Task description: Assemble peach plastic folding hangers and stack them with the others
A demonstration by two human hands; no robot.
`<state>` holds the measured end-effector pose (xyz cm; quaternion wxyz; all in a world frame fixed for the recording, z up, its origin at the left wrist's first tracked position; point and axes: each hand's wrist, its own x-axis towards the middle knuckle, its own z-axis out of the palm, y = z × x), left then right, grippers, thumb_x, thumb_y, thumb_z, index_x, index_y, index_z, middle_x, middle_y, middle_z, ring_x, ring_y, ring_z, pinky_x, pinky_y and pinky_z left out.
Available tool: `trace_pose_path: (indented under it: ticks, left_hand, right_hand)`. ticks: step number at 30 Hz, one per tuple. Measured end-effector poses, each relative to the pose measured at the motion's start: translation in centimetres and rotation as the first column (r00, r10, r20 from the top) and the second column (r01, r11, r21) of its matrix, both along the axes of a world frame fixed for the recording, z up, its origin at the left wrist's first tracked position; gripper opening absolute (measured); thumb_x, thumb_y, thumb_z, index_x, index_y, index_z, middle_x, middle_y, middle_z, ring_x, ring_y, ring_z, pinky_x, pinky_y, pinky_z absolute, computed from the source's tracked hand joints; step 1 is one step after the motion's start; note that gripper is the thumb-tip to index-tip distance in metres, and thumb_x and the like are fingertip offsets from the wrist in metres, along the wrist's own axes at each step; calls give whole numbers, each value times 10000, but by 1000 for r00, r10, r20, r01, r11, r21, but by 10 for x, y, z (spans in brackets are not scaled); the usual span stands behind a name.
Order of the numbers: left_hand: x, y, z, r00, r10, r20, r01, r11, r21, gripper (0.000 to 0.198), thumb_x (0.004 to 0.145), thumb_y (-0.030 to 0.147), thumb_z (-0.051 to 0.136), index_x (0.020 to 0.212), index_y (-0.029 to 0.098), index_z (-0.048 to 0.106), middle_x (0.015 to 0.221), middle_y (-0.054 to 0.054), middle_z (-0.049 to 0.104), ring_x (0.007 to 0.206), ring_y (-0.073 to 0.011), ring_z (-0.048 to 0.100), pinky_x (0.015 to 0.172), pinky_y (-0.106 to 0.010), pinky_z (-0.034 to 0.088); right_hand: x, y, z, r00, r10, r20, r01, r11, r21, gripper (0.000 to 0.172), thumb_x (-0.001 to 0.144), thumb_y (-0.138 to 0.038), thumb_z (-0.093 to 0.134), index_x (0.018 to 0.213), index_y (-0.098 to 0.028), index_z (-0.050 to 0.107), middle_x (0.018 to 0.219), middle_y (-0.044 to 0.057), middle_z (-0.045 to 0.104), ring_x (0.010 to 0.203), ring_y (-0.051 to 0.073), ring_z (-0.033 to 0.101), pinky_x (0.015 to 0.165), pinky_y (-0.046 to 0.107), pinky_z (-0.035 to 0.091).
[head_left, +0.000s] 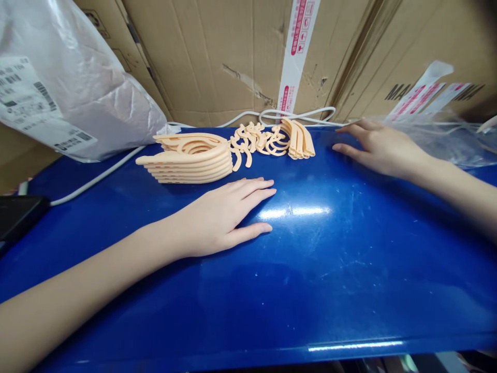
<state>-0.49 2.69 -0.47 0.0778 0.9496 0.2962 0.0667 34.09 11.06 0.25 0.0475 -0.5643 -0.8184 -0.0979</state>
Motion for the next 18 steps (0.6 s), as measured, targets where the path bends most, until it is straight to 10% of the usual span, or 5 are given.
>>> trace_pose_path:
  ticks: [11,18]
  left_hand:
    - [-1,-1,1,1000,9,10,-9,1000,-13,606,989,534,382,1444,135,417,1530,-109,398,1424,-241,350,1194,-413,273]
    - [0,0,1,1000,12,17,-12,1000,-13,577,994,521,381,1436,152,424,1529,-100,401,1418,-238,358,1183,-422,295]
  right_hand:
    - [-7,-5,-6,994,109,-23,-109,994,16,537,1000,-441,331,1331,-62,518,1319,255,555,1198,374,546,1011,527,418]
    - [-56,10,4,900,420,-120,-420,907,23,656,994,-491,335,1541,-149,218,1585,134,286,1448,277,286,1170,483,260]
